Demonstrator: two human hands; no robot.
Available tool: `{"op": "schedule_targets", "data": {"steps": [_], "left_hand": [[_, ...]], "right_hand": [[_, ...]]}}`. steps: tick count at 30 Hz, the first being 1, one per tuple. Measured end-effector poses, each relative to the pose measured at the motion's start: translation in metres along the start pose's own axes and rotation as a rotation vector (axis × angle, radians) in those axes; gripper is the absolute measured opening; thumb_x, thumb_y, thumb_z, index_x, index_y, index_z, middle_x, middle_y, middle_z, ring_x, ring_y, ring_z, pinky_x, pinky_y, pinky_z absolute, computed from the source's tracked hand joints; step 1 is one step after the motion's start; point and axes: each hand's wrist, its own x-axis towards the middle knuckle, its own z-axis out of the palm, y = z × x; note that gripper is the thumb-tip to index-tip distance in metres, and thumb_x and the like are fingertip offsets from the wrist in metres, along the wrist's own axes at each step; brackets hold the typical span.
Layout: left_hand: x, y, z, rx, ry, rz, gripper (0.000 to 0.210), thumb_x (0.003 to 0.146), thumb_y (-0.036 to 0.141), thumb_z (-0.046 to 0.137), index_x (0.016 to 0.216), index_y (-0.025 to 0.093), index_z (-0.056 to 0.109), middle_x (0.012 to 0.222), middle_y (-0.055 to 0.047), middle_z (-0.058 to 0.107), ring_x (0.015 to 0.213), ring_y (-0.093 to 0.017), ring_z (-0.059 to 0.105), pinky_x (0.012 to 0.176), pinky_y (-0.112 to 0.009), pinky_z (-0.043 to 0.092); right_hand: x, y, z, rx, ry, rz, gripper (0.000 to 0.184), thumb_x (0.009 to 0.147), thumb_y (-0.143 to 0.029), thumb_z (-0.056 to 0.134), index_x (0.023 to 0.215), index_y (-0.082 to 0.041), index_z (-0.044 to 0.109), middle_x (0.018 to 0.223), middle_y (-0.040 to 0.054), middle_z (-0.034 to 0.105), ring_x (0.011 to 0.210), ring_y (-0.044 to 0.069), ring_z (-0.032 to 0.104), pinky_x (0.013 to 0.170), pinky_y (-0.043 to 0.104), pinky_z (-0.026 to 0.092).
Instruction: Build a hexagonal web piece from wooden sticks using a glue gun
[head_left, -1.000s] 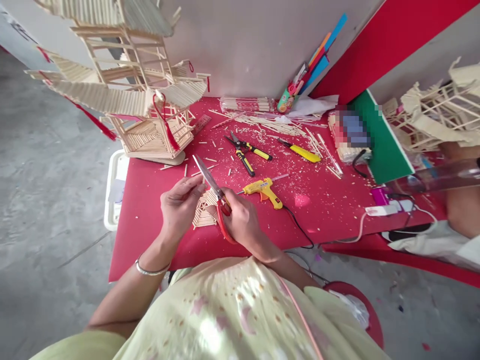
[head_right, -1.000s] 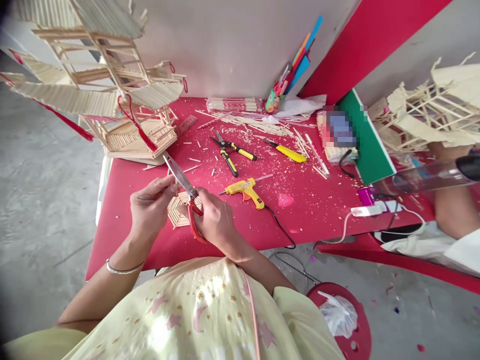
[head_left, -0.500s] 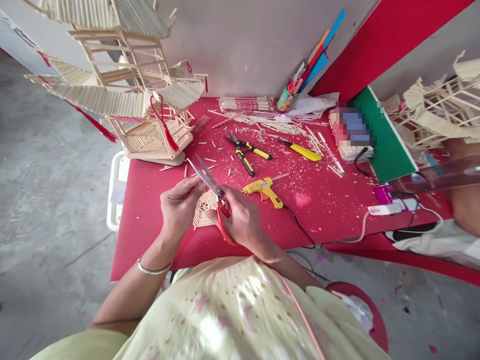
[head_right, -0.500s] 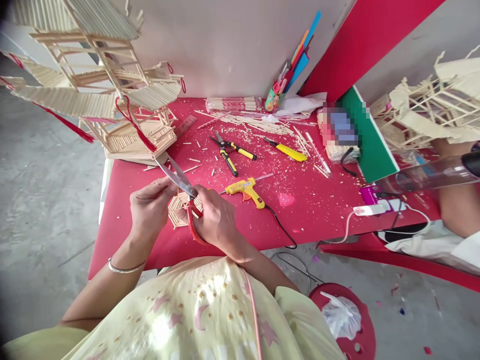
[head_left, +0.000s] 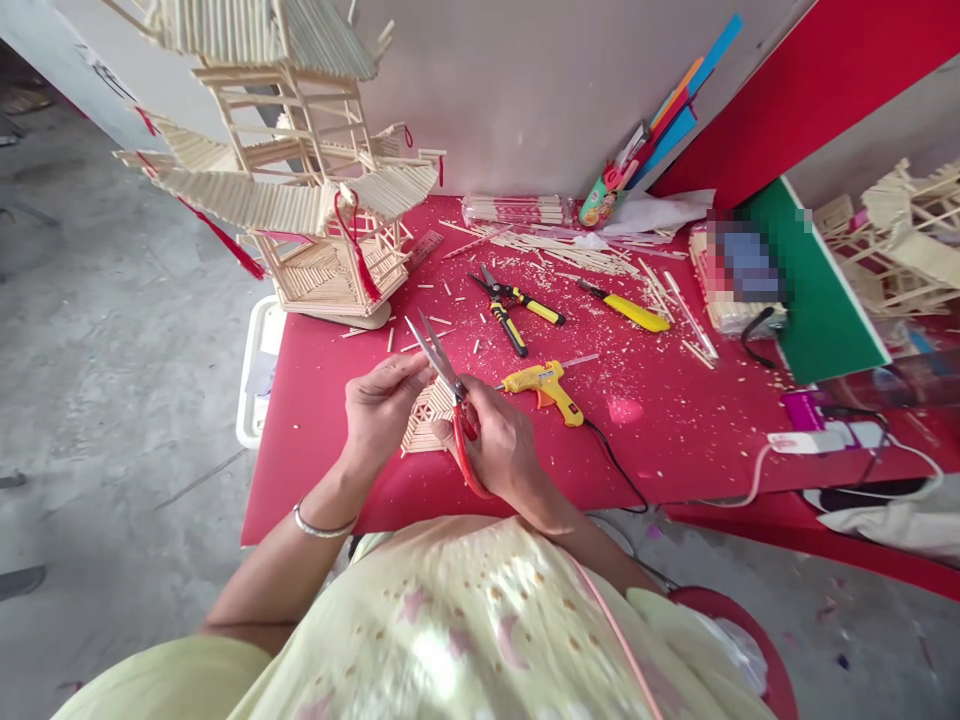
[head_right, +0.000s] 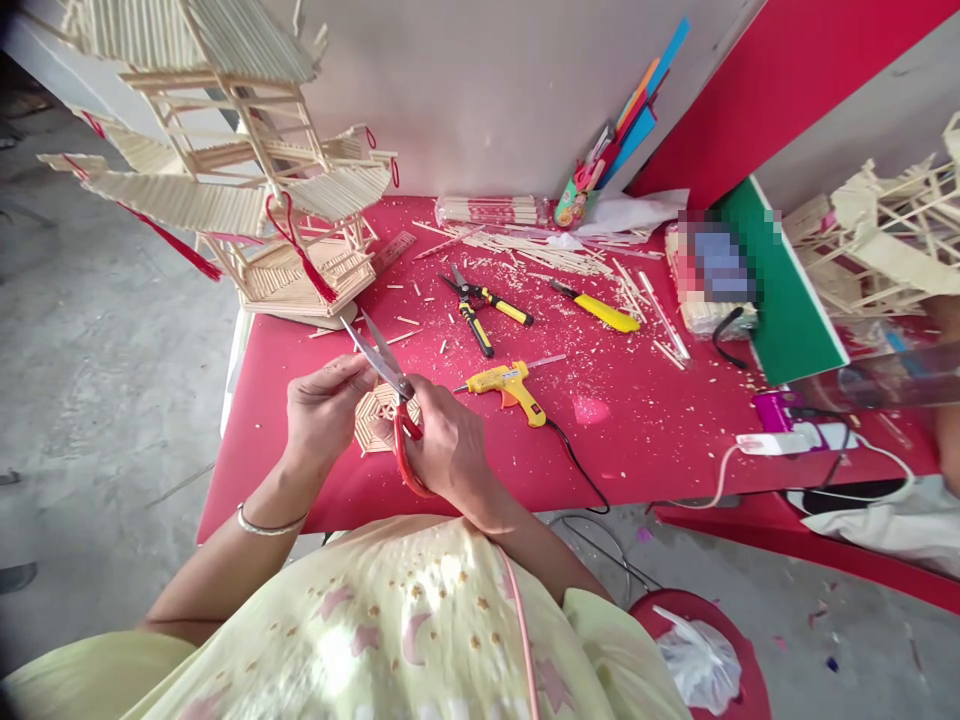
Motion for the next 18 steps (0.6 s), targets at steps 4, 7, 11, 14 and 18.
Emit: {"op": "schedule_targets", "data": {"steps": [4,7,11,14,18], "left_hand": [[-0.0004,-0.0037,-0.0003,0.023,0.005,0.005,0.02,0.076,0.027,0.087,0.097,0.029,0.085,0.094,-0.004,0.079,0.081,-0.015,0.071,0.075,-0.027,0.058],[-0.0012,-0.0042,-0.0009,0.032,0.014,0.032,0.021,0.077,0.026,0.086,0.098,0.031,0.085,0.092,-0.002,0.079,0.079,-0.014,0.071,0.072,-0.025,0.058],[-0.002,0.0009,-0.0024,0.074,0.02,0.05,0.017,0.079,0.026,0.085,0.095,0.029,0.085,0.091,-0.003,0.079,0.08,-0.014,0.07,0.072,-0.025,0.057],[-0.0018,0.0044,-0.004,0.101,0.003,0.039,0.015,0.079,0.026,0.084,0.094,0.027,0.086,0.092,-0.004,0.078,0.081,-0.015,0.071,0.073,-0.026,0.057],[-0.0014,0.0039,-0.0051,0.119,0.009,0.038,0.016,0.077,0.026,0.085,0.093,0.025,0.086,0.093,-0.005,0.079,0.082,-0.017,0.072,0.073,-0.027,0.058]], "right_hand": [[-0.0004,0.0032,0.0018,0.004,-0.007,0.022,0.047,0.099,-0.053,0.059,0.134,-0.022,0.059,0.102,0.0068,0.077,0.086,0.02,0.072,0.07,0.026,0.046],[0.0001,0.0048,0.0014,0.012,-0.02,0.015,0.046,0.1,-0.053,0.056,0.135,-0.022,0.06,0.098,0.0062,0.078,0.083,0.02,0.072,0.07,0.026,0.046],[0.0008,0.0038,-0.0001,-0.015,-0.009,-0.015,0.057,0.095,-0.058,0.061,0.138,-0.021,0.057,0.111,0.009,0.076,0.095,0.022,0.072,0.078,0.027,0.049],[0.0005,0.0026,-0.0008,-0.041,-0.007,-0.015,0.057,0.094,-0.058,0.061,0.139,-0.022,0.056,0.117,0.0097,0.074,0.102,0.024,0.071,0.081,0.027,0.05],[0.0001,0.0033,-0.0021,-0.025,-0.048,0.017,0.05,0.097,-0.054,0.061,0.136,-0.024,0.058,0.112,0.0069,0.076,0.095,0.021,0.072,0.076,0.027,0.049]]}}
